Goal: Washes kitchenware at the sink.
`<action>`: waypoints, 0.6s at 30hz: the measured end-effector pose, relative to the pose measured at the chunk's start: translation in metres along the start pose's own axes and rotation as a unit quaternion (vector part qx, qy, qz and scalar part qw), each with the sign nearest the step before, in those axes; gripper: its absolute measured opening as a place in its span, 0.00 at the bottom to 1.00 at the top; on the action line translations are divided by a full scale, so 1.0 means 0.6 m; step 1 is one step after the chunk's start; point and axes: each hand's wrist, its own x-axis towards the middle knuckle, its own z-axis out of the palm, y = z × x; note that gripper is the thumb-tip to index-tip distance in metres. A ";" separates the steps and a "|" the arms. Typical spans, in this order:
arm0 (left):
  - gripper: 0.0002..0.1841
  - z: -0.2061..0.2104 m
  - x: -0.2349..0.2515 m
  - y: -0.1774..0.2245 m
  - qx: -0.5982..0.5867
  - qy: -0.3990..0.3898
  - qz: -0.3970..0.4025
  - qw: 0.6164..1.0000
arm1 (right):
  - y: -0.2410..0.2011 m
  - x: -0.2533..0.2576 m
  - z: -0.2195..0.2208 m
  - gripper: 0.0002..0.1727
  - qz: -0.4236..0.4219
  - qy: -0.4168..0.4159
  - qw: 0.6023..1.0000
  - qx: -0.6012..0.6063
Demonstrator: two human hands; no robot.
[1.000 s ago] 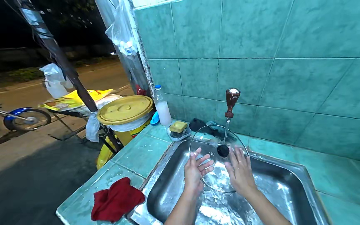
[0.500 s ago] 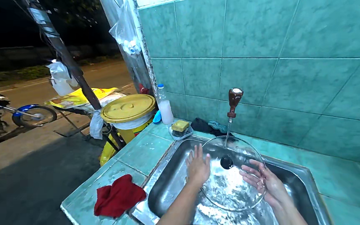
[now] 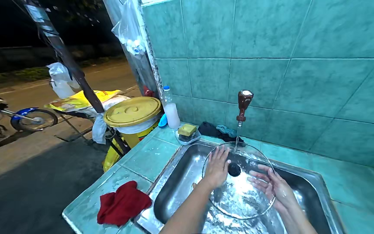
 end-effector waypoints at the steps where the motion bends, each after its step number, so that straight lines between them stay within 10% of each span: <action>1: 0.31 0.007 -0.007 0.000 -0.001 0.015 -0.022 1.000 | 0.006 0.007 0.003 0.24 -0.011 0.018 1.000 0.013; 5: 0.38 0.025 -0.047 0.029 0.002 0.038 -0.130 0.991 | 0.033 0.027 0.025 0.25 -0.063 0.070 0.993 0.077; 12: 0.35 0.096 -0.104 0.062 0.094 0.108 0.122 0.982 | 0.078 0.031 0.061 0.25 -0.059 0.083 0.981 0.165; 18: 0.46 0.044 -0.102 0.035 0.088 0.078 -0.015 0.993 | 0.067 0.019 0.047 0.24 -0.055 0.086 0.979 0.177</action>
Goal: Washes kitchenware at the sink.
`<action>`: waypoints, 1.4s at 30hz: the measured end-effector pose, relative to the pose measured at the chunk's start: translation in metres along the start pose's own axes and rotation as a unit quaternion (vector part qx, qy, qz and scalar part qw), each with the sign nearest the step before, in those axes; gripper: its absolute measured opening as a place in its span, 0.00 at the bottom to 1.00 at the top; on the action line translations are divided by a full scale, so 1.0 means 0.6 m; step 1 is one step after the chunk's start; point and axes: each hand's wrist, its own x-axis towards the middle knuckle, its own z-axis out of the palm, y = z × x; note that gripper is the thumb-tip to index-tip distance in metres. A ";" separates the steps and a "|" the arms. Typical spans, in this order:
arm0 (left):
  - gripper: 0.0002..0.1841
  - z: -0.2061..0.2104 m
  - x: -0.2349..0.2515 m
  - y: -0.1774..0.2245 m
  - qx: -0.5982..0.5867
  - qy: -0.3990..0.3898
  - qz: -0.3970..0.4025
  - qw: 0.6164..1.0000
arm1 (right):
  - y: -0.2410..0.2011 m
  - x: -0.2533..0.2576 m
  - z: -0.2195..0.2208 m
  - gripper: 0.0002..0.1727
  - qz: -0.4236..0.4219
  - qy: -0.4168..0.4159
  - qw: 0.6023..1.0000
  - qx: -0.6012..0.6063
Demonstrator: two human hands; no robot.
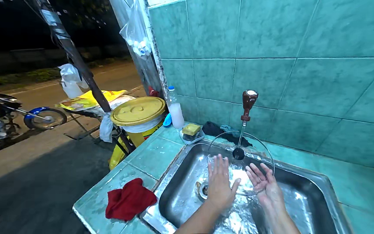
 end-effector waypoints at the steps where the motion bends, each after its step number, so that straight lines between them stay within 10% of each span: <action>1: 0.45 0.009 -0.004 0.003 0.006 0.014 0.046 0.999 | 0.000 0.000 0.000 0.25 0.001 0.000 1.000 -0.007; 4: 0.45 0.016 -0.002 -0.002 0.002 0.034 0.059 0.998 | -0.008 -0.002 -0.001 0.25 -0.004 -0.009 0.999 -0.042; 7: 0.43 -0.003 0.017 -0.033 -0.179 0.049 -0.135 0.973 | -0.027 -0.006 -0.008 0.26 -0.007 -0.009 0.998 -0.059; 12: 0.27 -0.040 0.029 -0.006 -0.749 0.126 -0.293 0.581 | -0.018 -0.007 -0.008 0.20 -0.014 0.037 0.993 -0.108; 14: 0.26 -0.057 0.024 0.004 -0.806 0.121 -0.261 0.517 | 0.003 0.006 -0.015 0.18 -0.079 0.061 0.963 -0.252; 19: 0.26 -0.077 0.017 0.017 -0.759 0.122 -0.259 0.585 | 0.031 0.003 -0.024 0.40 -0.206 -0.073 0.685 -0.696; 23: 0.26 -0.087 0.009 0.018 -0.744 0.109 -0.262 0.605 | 0.048 -0.001 -0.024 0.39 -0.231 -0.131 0.632 -0.728; 26: 0.26 -0.111 0.004 0.001 -0.751 0.090 -0.258 0.601 | 0.020 0.036 -0.056 0.38 -0.190 -0.102 0.689 -0.692; 31: 0.26 -0.116 0.011 -0.039 -0.734 0.024 -0.268 0.624 | -0.032 0.030 -0.053 0.25 0.051 -0.008 0.966 -0.252; 37: 0.31 -0.064 0.049 -0.063 -0.252 0.027 -0.243 0.936 | -0.071 -0.003 -0.037 0.25 0.079 -0.025 0.984 -0.156; 42: 0.40 -0.038 0.087 -0.032 -0.061 -0.106 -0.087 0.989 | -0.075 -0.019 -0.030 0.25 0.072 -0.049 0.966 -0.245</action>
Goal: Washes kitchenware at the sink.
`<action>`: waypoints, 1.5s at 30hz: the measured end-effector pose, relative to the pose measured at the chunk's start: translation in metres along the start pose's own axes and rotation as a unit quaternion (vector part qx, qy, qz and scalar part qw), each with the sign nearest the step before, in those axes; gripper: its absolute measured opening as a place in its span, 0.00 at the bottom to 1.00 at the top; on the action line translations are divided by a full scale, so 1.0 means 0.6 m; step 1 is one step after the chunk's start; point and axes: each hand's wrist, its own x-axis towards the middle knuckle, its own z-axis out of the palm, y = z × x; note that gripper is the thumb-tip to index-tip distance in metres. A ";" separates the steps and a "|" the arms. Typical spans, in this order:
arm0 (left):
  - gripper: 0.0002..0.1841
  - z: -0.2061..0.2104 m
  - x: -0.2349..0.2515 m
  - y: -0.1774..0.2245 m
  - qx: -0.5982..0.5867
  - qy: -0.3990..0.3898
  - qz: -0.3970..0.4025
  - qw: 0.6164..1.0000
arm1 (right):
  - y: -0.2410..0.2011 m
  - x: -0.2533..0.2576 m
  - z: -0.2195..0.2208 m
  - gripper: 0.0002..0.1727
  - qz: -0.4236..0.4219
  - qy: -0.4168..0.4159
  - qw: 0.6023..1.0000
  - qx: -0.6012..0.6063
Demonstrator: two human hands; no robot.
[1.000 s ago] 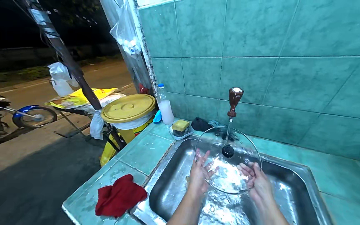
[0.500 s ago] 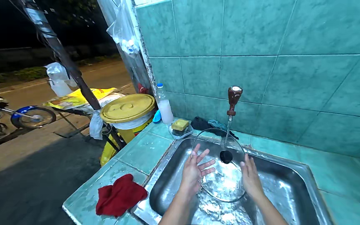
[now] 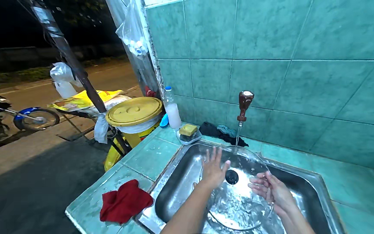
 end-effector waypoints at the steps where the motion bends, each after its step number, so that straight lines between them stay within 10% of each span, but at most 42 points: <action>1: 0.38 0.002 0.006 0.000 0.013 -0.013 0.045 0.999 | 0.000 -0.001 -0.002 0.25 -0.001 -0.004 1.000 -0.006; 7: 0.35 0.008 0.011 -0.046 -0.201 0.065 -0.039 0.977 | -0.010 0.012 -0.013 0.25 -0.042 0.025 0.998 0.036; 13: 0.26 0.019 -0.048 -0.021 -0.718 0.014 -0.153 0.679 | 0.003 0.045 0.024 0.24 -0.067 0.081 0.985 0.140; 21: 0.25 -0.009 -0.028 0.005 -0.800 0.059 -0.159 0.576 | 0.010 0.086 0.066 0.25 -0.050 0.110 0.977 0.176; 27: 0.25 -0.031 -0.061 0.015 -0.766 0.090 -0.092 0.630 | -0.020 0.107 0.037 0.21 -0.068 0.098 0.970 -0.211; 35: 0.23 -0.141 -0.156 0.004 -0.469 0.151 -0.038 0.869 | -0.250 0.062 0.141 0.36 -0.422 -0.043 0.744 -0.516; 40: 0.22 -0.167 -0.234 -0.004 -0.384 0.132 -0.041 0.913 | -0.338 0.054 0.248 0.29 -0.497 -0.097 0.570 -0.646; 45: 0.21 -0.177 -0.298 -0.009 -0.371 0.150 -0.041 0.915 | -0.364 0.083 0.274 0.23 -0.468 -0.078 0.519 -0.711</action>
